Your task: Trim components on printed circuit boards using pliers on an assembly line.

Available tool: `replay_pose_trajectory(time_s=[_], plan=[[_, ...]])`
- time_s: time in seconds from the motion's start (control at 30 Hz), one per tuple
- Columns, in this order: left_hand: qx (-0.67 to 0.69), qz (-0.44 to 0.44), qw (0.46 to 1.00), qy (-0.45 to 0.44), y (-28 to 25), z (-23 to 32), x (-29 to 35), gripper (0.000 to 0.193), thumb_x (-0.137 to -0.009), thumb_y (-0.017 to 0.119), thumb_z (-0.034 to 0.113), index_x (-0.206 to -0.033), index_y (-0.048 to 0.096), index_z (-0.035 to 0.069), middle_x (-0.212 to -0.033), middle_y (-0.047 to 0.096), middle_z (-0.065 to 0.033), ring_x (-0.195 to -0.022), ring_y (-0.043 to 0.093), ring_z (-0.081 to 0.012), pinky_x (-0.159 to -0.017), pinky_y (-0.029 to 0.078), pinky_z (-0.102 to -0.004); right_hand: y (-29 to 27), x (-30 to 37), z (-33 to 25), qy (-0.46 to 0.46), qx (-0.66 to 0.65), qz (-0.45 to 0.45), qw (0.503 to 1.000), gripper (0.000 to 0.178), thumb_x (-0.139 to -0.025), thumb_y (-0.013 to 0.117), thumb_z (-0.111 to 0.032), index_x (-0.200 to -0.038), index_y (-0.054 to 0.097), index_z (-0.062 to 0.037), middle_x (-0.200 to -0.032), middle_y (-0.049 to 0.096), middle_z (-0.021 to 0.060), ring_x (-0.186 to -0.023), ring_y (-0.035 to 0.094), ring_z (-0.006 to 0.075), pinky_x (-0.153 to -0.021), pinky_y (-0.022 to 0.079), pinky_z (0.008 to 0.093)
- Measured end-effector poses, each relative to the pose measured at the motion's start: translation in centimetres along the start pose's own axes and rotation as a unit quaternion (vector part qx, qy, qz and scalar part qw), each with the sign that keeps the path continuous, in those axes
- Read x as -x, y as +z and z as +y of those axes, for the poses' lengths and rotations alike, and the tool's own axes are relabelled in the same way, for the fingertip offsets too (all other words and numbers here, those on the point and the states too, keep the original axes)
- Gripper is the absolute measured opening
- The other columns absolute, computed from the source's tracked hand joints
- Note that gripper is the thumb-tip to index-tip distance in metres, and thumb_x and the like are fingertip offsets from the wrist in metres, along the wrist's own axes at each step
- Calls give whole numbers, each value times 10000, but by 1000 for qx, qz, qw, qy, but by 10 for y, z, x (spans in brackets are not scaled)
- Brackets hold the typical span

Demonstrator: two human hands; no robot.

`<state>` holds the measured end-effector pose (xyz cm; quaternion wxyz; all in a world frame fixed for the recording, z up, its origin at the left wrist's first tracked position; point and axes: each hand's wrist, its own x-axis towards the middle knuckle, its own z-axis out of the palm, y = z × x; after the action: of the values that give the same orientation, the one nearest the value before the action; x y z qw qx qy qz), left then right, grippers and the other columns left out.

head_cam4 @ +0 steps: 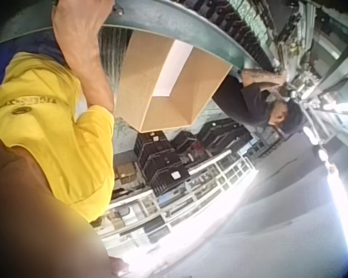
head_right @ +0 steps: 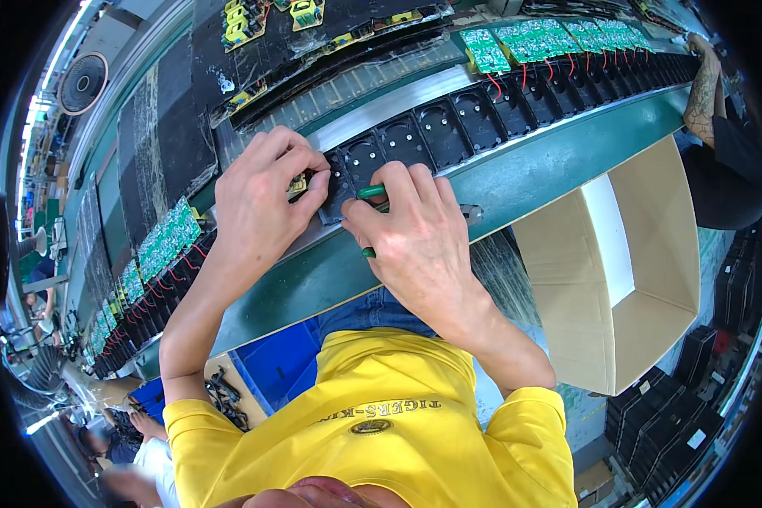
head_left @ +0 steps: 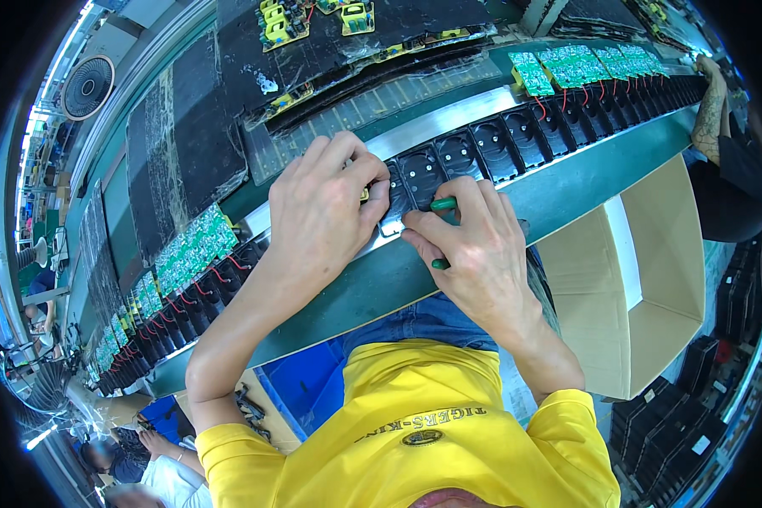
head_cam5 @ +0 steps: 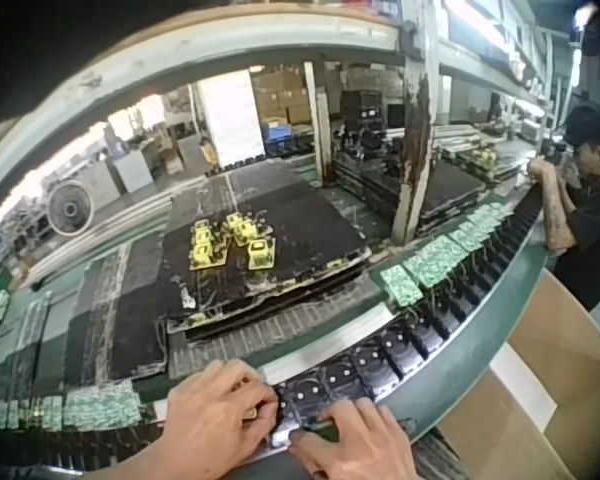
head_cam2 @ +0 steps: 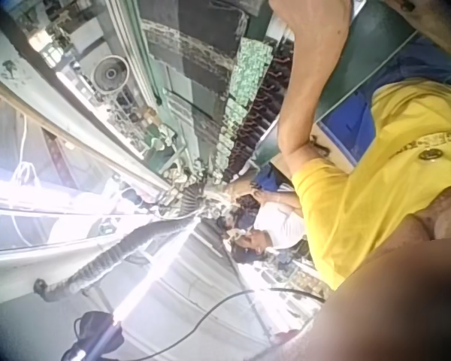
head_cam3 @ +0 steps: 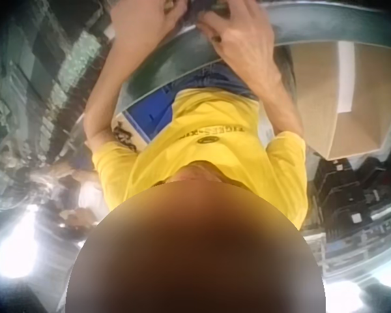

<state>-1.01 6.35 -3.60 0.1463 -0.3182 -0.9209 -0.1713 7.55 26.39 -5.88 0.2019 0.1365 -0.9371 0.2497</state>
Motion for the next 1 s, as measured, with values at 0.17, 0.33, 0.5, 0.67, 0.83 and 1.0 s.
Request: replay_pose_trajectory(time_s=[0.17,0.33,0.5,0.67,0.83,1.0], plan=[[-17,9,1000,24,4,4,-1,55,-909,837,116,-923,788,99,-1096,662,-20,-934,643,-227,-791,551,-360,-1,0,0,-5,6,-1,1000,136,-911,939,-156,-1042,903,-143,-1184,615,71,-1011,606,250,-895,563,389],[-45,7,999,27,4,5,1,77,-900,842,125,-958,796,106,-1130,657,-24,-936,635,-238,-795,541,-366,-16,-13,-5,-12,-72,-10,997,289,-916,926,-139,-1198,870,-110,-1145,632,60,-976,590,222,-867,544,362],[-79,-12,996,26,-2,5,3,62,-892,828,150,-930,813,102,-1100,618,-80,-949,616,-262,-770,532,-377,-33,-48,-15,38,-413,4,910,348,-1072,787,-243,-1360,785,-47,-1047,644,47,-887,555,172,-800,492,317],[-46,-42,998,1,-2,4,-1,72,-886,828,163,-928,817,105,-1115,613,-92,-960,616,-272,-767,531,-380,-1,-90,-11,112,-665,61,736,413,-1207,554,-376,-1336,712,-16,-952,630,30,-806,509,130,-740,427,281],[-28,-36,999,-18,-1,4,3,73,-881,827,164,-926,817,107,-1126,610,-94,-971,618,-275,-765,533,-385,33,-101,-15,125,-653,115,739,483,-1250,393,-434,-1188,682,-52,-897,584,12,-764,473,111,-703,386,272],[-16,-27,999,-18,2,2,3,81,-875,827,167,-930,817,108,-1127,607,-98,-973,619,-278,-764,534,-391,43,-107,-14,133,-665,109,727,400,-1238,414,-388,-1116,640,-81,-879,539,-4,-752,437,105,-687,366,269]])
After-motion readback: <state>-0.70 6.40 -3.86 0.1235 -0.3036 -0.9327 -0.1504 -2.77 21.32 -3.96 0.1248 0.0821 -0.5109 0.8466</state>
